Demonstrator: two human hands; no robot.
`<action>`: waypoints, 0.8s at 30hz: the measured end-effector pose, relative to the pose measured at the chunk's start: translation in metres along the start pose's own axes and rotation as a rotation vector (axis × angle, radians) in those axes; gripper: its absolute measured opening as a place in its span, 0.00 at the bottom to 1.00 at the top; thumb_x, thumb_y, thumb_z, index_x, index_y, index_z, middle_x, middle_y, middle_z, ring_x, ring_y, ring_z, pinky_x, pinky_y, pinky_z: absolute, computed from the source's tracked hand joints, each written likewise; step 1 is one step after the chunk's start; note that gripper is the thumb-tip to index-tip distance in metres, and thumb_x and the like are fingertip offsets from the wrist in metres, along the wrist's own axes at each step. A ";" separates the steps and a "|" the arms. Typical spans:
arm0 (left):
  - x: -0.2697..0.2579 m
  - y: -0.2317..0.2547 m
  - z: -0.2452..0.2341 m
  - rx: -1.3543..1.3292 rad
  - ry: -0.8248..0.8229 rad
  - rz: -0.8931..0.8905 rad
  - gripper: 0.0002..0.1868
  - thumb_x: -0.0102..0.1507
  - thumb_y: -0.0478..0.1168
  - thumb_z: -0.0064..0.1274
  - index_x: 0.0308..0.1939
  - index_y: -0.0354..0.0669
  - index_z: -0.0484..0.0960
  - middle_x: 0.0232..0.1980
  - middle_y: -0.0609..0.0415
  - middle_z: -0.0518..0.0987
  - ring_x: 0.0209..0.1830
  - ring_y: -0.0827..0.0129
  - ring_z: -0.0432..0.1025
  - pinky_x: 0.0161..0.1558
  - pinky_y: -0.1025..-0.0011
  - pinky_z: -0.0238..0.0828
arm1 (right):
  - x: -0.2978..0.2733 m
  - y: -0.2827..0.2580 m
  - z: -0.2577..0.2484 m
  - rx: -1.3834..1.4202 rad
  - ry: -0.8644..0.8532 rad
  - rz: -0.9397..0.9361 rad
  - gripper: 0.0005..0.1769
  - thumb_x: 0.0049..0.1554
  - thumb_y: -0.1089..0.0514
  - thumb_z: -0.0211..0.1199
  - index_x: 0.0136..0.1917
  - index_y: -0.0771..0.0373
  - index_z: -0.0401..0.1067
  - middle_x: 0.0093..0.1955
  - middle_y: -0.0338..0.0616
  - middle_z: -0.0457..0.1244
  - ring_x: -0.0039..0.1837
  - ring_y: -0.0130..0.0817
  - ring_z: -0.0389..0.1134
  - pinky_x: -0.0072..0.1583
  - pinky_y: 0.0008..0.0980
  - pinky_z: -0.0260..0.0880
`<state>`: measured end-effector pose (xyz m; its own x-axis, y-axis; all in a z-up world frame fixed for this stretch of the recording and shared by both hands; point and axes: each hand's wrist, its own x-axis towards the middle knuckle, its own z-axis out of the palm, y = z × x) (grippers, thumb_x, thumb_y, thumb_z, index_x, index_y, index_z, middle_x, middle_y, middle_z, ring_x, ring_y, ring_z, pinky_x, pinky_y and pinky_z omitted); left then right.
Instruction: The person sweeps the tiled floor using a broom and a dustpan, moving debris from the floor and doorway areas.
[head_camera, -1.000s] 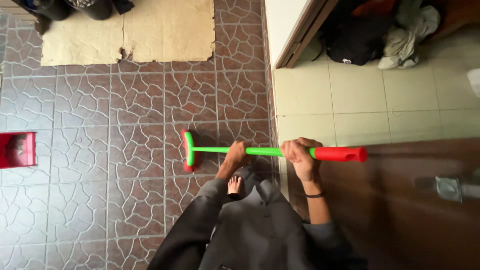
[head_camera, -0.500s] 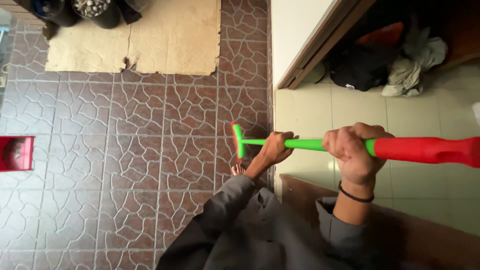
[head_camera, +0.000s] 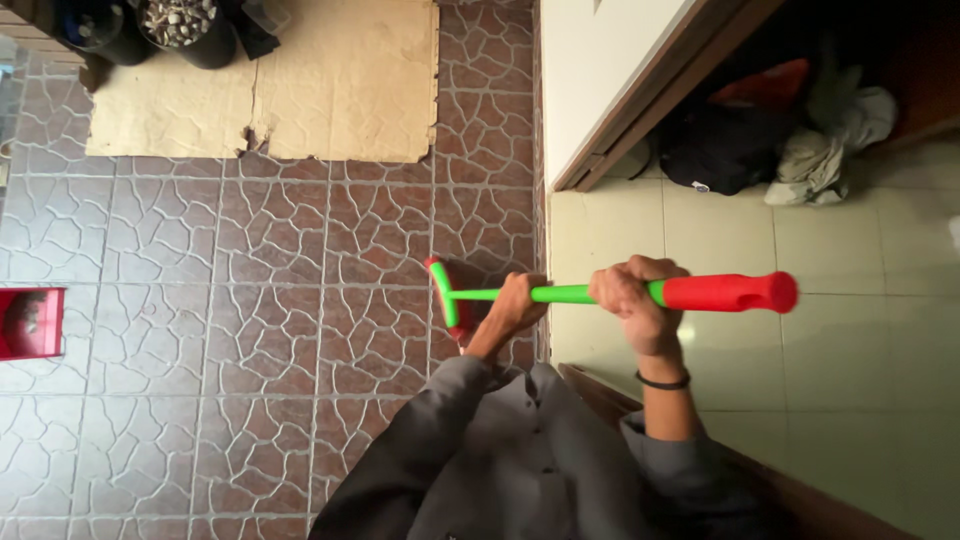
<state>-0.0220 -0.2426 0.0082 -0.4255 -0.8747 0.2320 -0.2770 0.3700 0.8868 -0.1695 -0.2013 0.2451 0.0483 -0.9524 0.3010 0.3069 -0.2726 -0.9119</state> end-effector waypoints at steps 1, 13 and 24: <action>-0.008 -0.007 -0.005 0.023 0.001 -0.010 0.05 0.54 0.35 0.55 0.25 0.37 0.77 0.27 0.38 0.77 0.30 0.39 0.74 0.31 0.53 0.70 | 0.000 0.010 0.001 0.002 0.002 0.000 0.23 0.65 0.68 0.49 0.31 0.58 0.47 0.23 0.35 0.46 0.26 0.24 0.43 0.35 0.31 0.51; 0.009 -0.047 -0.016 0.118 0.019 -0.223 0.12 0.63 0.45 0.54 0.29 0.43 0.83 0.27 0.39 0.79 0.28 0.41 0.76 0.32 0.52 0.71 | 0.033 0.022 -0.008 0.161 0.077 0.096 0.20 0.64 0.64 0.54 0.33 0.58 0.52 0.29 0.35 0.47 0.33 0.26 0.47 0.43 0.33 0.53; 0.164 -0.010 -0.033 -0.050 0.044 0.062 0.21 0.65 0.43 0.59 0.21 0.36 0.73 0.24 0.37 0.73 0.25 0.41 0.70 0.28 0.56 0.65 | 0.117 -0.005 -0.003 -0.096 0.086 -0.216 0.22 0.59 0.70 0.55 0.30 0.58 0.48 0.25 0.35 0.47 0.28 0.25 0.46 0.35 0.32 0.48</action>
<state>-0.0605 -0.4003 0.0506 -0.4022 -0.8637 0.3036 -0.2069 0.4088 0.8889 -0.1685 -0.3123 0.2836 -0.0905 -0.8775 0.4709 0.2094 -0.4791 -0.8524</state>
